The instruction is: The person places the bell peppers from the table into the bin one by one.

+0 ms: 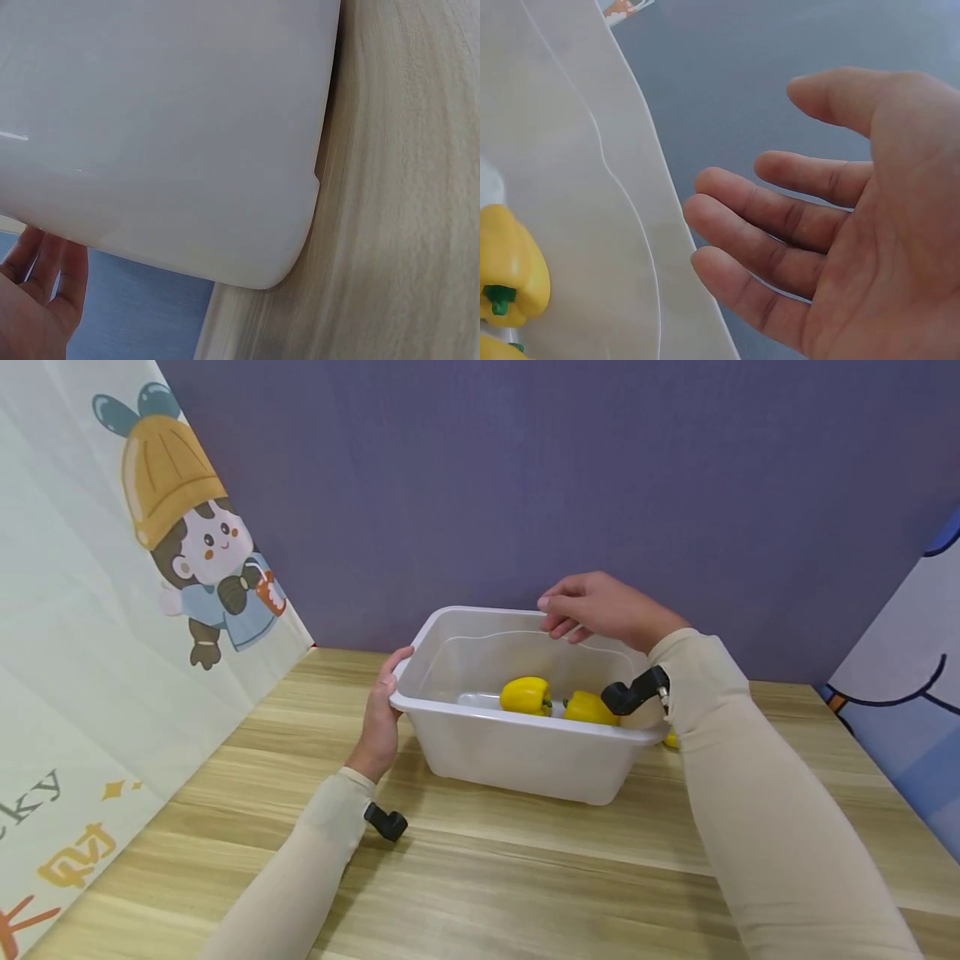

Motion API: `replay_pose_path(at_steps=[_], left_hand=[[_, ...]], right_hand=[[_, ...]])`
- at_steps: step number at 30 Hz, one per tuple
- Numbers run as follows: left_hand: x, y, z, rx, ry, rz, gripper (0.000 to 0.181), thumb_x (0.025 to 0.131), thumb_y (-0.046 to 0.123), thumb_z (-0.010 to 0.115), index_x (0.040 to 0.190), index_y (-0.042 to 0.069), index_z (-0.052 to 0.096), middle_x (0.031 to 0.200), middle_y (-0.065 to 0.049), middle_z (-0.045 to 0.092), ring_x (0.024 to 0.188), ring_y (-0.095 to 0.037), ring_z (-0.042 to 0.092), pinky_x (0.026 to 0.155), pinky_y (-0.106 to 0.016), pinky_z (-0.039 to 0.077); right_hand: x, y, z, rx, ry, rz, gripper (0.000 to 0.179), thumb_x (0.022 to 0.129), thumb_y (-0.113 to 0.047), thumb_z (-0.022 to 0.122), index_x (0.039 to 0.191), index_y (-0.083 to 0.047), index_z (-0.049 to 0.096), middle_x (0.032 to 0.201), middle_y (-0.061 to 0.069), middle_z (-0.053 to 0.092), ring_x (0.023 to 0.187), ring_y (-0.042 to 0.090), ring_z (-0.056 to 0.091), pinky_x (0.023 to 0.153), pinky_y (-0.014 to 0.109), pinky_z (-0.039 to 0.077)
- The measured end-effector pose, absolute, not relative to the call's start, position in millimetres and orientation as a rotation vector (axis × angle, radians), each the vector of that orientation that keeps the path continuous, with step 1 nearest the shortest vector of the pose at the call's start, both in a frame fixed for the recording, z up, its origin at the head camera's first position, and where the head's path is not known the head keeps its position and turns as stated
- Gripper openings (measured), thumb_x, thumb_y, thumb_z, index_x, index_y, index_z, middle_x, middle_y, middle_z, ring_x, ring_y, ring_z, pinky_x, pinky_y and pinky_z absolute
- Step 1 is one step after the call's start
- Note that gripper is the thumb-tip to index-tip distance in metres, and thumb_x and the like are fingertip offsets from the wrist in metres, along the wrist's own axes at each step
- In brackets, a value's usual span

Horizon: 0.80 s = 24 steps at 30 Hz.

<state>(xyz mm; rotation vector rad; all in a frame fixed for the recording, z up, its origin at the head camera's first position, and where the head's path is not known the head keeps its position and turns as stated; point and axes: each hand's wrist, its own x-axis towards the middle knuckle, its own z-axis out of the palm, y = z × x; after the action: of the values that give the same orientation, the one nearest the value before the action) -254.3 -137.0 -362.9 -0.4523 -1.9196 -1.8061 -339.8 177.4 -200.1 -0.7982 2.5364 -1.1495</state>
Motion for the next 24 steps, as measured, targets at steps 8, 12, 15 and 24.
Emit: replay_pose_path(at_steps=[8,12,15,24], left_hand=[[-257.0,-132.2,-363.0,-0.432,-1.914,-1.82,0.057,0.099,0.035,0.024,0.15,0.016,0.042,0.126,-0.031,0.051,0.11,-0.048,0.047,0.089,-0.04,0.039],[-258.1,-132.9,-364.2,-0.428,-1.908,-1.819,0.057,0.099,0.036,0.024,0.149,0.016,0.042,0.126,-0.033,0.049,0.11,-0.05,0.045,0.088,-0.04,0.039],[-259.6,-132.3,-364.1,-0.422,-1.904,-1.815,0.057,0.099,0.036,0.024,0.149,0.016,0.042,0.125,-0.033,0.049,0.109,-0.052,0.044,0.088,-0.04,0.039],[-266.0,-126.3,-366.3,-0.416,-1.889,-1.796,0.057,0.1,0.035,0.023,0.15,0.013,0.042,0.123,-0.031,0.05,0.107,-0.046,0.046,0.088,-0.035,0.039]], right_hand=[[-343.2,196.5,-204.8,-0.757,2.552,-1.134,0.061,0.099,-0.052,0.054,0.14,-0.007,0.052,0.125,0.013,0.063,0.114,0.029,0.061,0.091,0.037,0.053],[-343.0,201.3,-206.5,-0.747,2.558,-1.114,0.062,0.099,-0.053,0.053,0.141,-0.007,0.051,0.127,0.013,0.062,0.114,0.028,0.061,0.093,0.039,0.052],[-342.8,204.1,-205.8,-0.744,2.566,-1.102,0.063,0.099,-0.054,0.053,0.14,-0.007,0.051,0.127,0.013,0.063,0.114,0.028,0.061,0.094,0.041,0.051],[-345.3,214.7,-207.9,-0.767,2.572,-1.08,0.059,0.101,-0.05,0.051,0.14,-0.007,0.053,0.127,0.013,0.063,0.114,0.027,0.06,0.093,0.041,0.052]])
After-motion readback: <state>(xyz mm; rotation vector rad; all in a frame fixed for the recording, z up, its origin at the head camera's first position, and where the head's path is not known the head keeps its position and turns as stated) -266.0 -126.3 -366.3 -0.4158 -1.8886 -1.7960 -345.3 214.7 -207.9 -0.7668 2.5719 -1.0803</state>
